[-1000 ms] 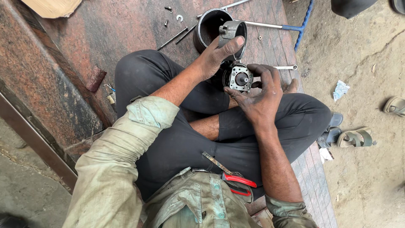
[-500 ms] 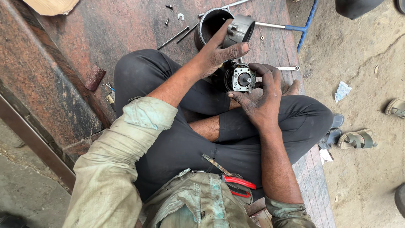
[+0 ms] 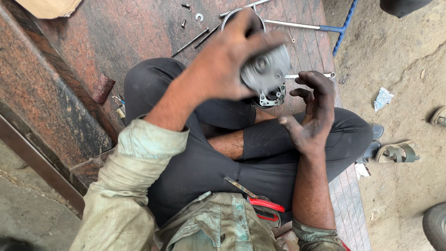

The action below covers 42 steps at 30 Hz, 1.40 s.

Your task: The person sits on a stone step repairing a small motor assembly. They use pliers to work on the motor's end cap, fit the cap onto the motor body, thread small screws by hand, and tighten the screws using a T-handle wrench and a long bar, turning the assembly as they work.

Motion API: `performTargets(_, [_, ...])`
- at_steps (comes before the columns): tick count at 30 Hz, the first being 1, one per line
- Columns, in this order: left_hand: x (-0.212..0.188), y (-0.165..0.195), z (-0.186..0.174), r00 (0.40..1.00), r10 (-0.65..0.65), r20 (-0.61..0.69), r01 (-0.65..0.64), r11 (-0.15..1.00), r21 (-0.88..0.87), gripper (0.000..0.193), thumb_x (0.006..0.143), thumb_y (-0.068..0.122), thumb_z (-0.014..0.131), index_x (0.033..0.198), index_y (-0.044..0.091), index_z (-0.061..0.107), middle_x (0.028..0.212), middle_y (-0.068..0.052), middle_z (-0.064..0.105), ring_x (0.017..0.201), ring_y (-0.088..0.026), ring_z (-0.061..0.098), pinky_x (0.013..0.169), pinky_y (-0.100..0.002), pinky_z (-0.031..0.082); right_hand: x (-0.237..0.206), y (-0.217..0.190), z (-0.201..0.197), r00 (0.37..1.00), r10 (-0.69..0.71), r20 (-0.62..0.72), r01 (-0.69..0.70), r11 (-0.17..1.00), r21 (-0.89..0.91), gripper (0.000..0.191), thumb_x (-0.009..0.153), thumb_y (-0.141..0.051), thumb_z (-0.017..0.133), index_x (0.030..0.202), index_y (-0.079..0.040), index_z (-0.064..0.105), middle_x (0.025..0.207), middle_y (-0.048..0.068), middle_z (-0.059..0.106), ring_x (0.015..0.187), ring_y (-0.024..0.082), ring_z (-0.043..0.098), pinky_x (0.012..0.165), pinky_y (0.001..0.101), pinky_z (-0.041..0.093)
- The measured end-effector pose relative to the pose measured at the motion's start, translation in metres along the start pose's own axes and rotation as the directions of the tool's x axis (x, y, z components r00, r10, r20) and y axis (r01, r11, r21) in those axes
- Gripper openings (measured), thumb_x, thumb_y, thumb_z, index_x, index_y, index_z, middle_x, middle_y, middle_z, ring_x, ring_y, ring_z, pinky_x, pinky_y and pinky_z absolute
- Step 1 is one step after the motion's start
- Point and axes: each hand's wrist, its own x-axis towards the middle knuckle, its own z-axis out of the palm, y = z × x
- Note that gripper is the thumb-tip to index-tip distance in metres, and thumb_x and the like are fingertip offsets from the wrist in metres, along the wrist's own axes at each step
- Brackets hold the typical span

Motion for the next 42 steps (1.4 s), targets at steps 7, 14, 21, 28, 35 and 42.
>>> performTargets(7, [0.002,0.025,0.016,0.992,0.121,-0.046,-0.126,0.986,-0.109,0.102,0.060,0.030,0.102,0.146,0.021,0.048,0.122,-0.021,0.044,0.109,-0.039,0.060,0.087,-0.048,0.055,-0.002,0.010,0.003,1.000,-0.019,-0.002,0.019,1.000,0.004,0.100,0.079,-0.034,0.100,0.155,-0.005,0.041,0.148,0.007,0.045,0.138,0.019,0.051,0.124,0.0369,0.049])
performTargets(14, [0.006,0.009,0.016,0.995,0.050,0.091,0.000,0.877,-0.480,0.112,0.063,0.021,0.101,0.158,0.014,0.042,0.129,-0.012,0.053,0.118,-0.027,0.064,0.104,-0.040,0.059,0.004,0.003,-0.009,0.999,0.040,0.018,-0.040,0.999,-0.029,0.105,0.074,-0.037,0.099,0.156,0.001,0.045,0.139,0.006,0.047,0.130,0.017,0.054,0.116,0.0313,0.049])
performTargets(21, [0.000,-0.009,0.012,0.972,-0.063,0.225,0.214,0.624,-0.751,0.073,0.090,-0.001,0.088,0.152,0.013,0.052,0.123,-0.005,0.072,0.109,-0.013,0.076,0.099,-0.031,0.065,0.006,-0.001,-0.018,0.996,0.087,0.004,-0.086,0.975,0.207,0.088,0.085,-0.043,0.090,0.148,0.004,0.052,0.138,0.010,0.054,0.132,0.019,0.056,0.118,0.0313,0.046])
performTargets(28, [-0.003,-0.009,0.023,0.978,-0.131,0.159,0.206,0.563,-0.801,0.053,0.095,-0.005,0.081,0.141,0.008,0.059,0.114,-0.006,0.073,0.102,-0.012,0.077,0.094,-0.031,0.065,0.001,0.003,-0.010,0.995,0.099,-0.022,-0.089,0.954,0.288,0.092,0.088,-0.044,0.091,0.154,0.000,0.045,0.142,0.011,0.053,0.134,0.020,0.053,0.123,0.0347,0.047])
performTargets(35, [-0.001,-0.018,0.029,0.988,-0.109,0.108,0.148,0.487,-0.861,0.049,0.098,-0.009,0.080,0.141,0.005,0.061,0.118,-0.007,0.071,0.110,-0.013,0.074,0.105,-0.031,0.067,0.009,-0.007,0.001,1.000,-0.009,0.029,0.014,0.981,-0.195,0.093,0.081,-0.027,0.095,0.156,-0.002,0.045,0.144,0.011,0.045,0.138,0.024,0.052,0.119,0.0395,0.049])
performTargets(42, [0.000,-0.024,0.023,0.964,-0.135,0.227,0.263,0.556,-0.788,0.048,0.093,-0.008,0.082,0.135,0.004,0.063,0.114,-0.005,0.070,0.107,-0.012,0.072,0.096,-0.029,0.067,0.014,-0.007,0.000,0.993,-0.046,0.106,0.092,0.871,-0.483,0.093,0.064,-0.015,0.095,0.148,-0.006,0.056,0.139,0.017,0.053,0.134,0.031,0.056,0.120,0.0494,0.046])
